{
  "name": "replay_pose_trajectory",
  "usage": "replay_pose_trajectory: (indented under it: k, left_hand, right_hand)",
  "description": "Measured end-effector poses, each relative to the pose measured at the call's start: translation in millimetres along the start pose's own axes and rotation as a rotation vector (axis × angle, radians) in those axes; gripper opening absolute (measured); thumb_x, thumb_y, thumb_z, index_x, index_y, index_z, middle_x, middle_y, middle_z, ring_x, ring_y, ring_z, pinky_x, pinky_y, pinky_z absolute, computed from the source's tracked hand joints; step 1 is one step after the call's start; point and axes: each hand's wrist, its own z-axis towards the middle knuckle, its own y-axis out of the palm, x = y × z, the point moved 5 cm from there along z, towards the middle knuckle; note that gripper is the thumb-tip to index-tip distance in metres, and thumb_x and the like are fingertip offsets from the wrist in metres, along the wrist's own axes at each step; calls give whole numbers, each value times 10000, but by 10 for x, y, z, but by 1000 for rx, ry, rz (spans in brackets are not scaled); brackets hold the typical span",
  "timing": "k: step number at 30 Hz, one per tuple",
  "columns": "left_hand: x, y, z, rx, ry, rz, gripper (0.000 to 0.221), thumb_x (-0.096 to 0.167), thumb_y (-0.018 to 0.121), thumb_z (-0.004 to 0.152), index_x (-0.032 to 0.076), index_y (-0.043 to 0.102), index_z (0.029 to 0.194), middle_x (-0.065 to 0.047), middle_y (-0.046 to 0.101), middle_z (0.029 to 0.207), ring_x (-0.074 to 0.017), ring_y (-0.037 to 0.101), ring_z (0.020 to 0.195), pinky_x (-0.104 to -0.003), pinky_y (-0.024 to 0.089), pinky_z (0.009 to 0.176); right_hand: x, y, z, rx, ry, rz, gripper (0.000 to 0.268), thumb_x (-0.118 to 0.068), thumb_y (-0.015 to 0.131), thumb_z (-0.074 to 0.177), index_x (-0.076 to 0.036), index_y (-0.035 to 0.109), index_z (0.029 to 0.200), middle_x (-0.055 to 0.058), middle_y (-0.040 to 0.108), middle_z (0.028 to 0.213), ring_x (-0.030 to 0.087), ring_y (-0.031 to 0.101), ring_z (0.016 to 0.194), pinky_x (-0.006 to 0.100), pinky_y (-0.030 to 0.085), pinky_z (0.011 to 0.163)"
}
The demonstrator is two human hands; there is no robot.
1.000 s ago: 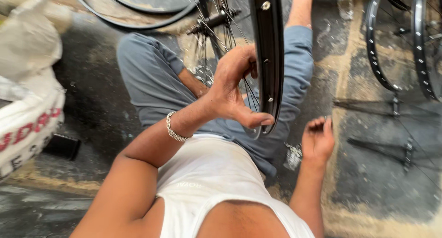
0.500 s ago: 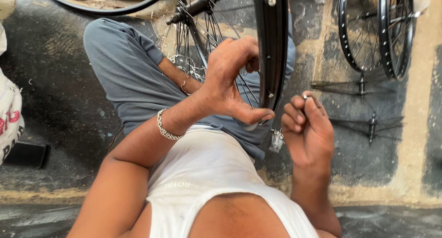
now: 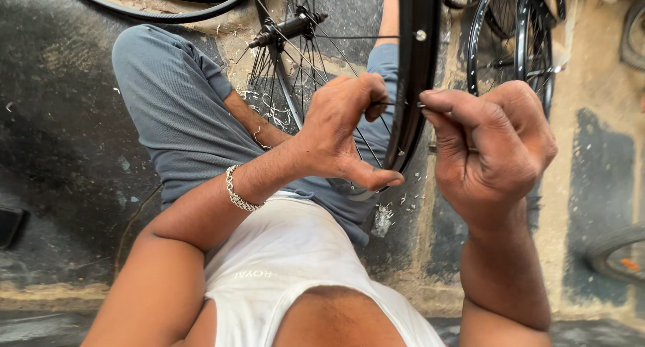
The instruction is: The person threads spokes through a bicycle rim and hub, tightening them into the rim holes by hand.
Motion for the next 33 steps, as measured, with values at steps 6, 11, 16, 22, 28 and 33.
replay_pose_trajectory:
  k: [6,11,16,22,28,33]
  left_hand:
    - [-22,39,4,-28,7,-9,805,677,887,709,99,447,1056,-23,456,867,-223,475,748,-391,413,746]
    - [-25,50,7,-32,5,3,805,683,877,708,99,457,1072,-26,483,864,-229,492,740,-401,421,733]
    - [-33,44,7,-31,-4,-12,813,684,875,710,99,453,1084,-21,497,861,-224,513,738,-401,435,730]
    - [-26,33,2,-26,-4,-12,827,703,871,714,99,447,1086,-21,501,858,-223,527,738,-400,440,719]
    - [-32,36,17,-39,-13,-14,867,729,874,688,91,455,1098,-11,515,830,-212,550,724,-392,452,686]
    - [-58,12,65,-61,18,-25,921,796,843,661,87,448,1095,-13,516,829,-210,581,737,-381,467,669]
  right_hand:
    - [-33,-26,109,-73,-18,-28,167,-56,879,1037,-58,769,1164,53,523,811,144,500,691,284,390,602]
    - [-44,-45,113,-91,-17,-63,148,-65,864,1015,-54,769,1128,47,517,790,145,494,673,288,385,592]
    - [-63,-37,119,-85,12,-54,164,-50,877,1022,-56,764,1141,57,539,832,151,511,671,289,391,582]
    - [-154,-59,148,-111,-63,-163,150,-34,875,1034,-63,758,1123,70,528,806,205,526,717,332,423,644]
    - [-231,-66,212,-161,-107,-199,190,-37,876,986,-63,749,1127,63,515,760,218,517,690,357,410,617]
    - [-206,-101,261,-189,-149,-237,160,-124,877,1017,-76,754,1108,49,522,760,208,506,692,351,395,608]
